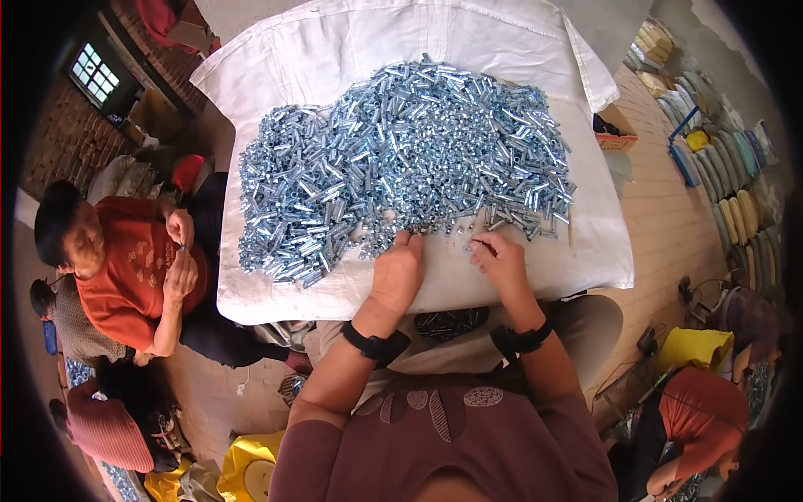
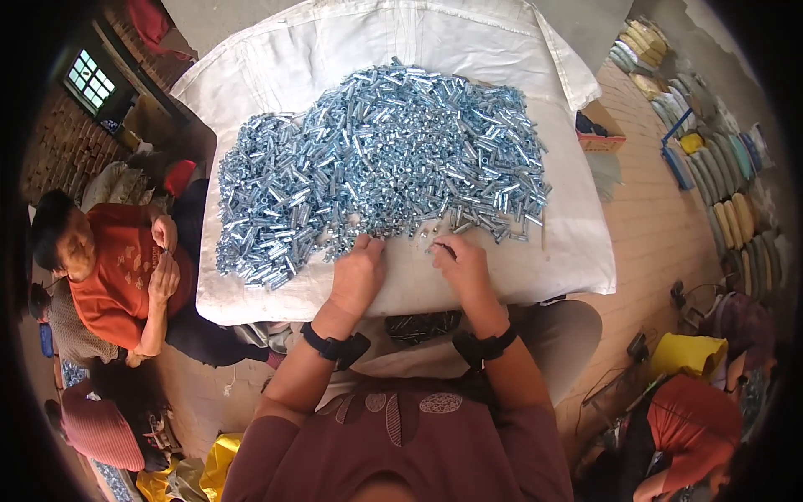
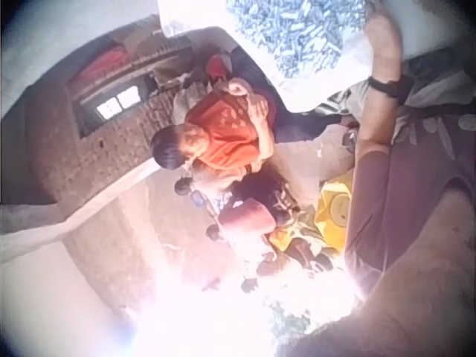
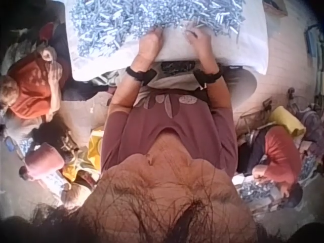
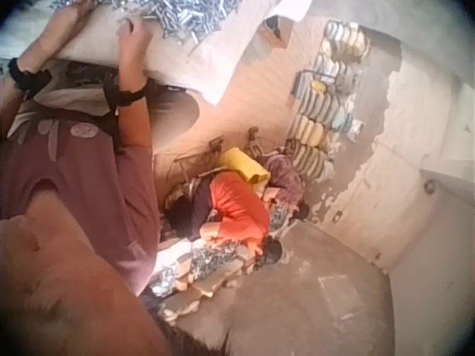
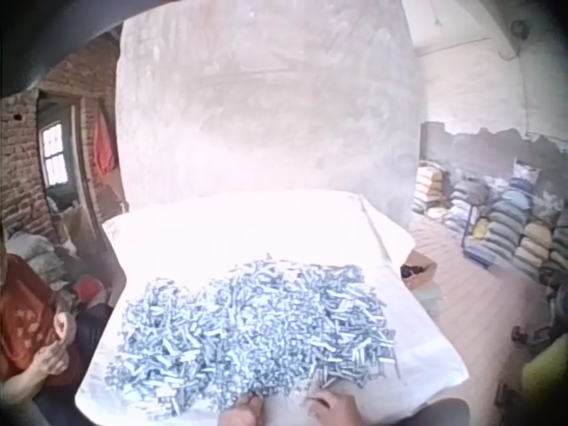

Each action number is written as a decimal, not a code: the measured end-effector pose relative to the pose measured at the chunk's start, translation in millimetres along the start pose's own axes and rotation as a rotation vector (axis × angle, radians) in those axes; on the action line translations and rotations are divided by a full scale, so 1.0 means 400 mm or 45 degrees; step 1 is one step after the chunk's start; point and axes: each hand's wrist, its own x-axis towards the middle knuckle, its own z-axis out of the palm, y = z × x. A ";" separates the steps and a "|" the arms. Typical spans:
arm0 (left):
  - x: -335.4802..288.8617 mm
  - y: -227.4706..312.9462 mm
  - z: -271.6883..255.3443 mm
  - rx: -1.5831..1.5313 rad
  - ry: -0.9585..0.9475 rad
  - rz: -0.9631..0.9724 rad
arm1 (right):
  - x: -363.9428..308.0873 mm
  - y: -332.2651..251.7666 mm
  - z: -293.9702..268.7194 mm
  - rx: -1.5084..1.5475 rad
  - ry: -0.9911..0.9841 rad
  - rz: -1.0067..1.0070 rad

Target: Sorting and inspecting small metal screws or bolts from a large pile on a bag.

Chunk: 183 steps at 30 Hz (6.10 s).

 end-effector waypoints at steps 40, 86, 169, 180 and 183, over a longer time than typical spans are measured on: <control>-0.112 0.141 -0.090 -2.262 -0.359 -0.920 | -0.174 -0.057 0.007 0.569 -0.054 0.204; -0.077 0.037 -0.112 -2.040 -0.930 -0.479 | -0.069 -0.067 0.015 -0.086 -0.387 -0.107; 0.237 0.054 0.077 0.190 -0.254 0.352 | 0.031 0.014 0.021 -0.928 0.327 -0.520; 0.099 0.062 -0.013 -0.578 -0.087 0.034 | -0.018 -0.046 0.006 0.546 0.138 0.050; 0.013 0.076 -0.031 -1.656 -0.356 -0.338 | -0.047 -0.054 0.005 0.566 -0.023 0.027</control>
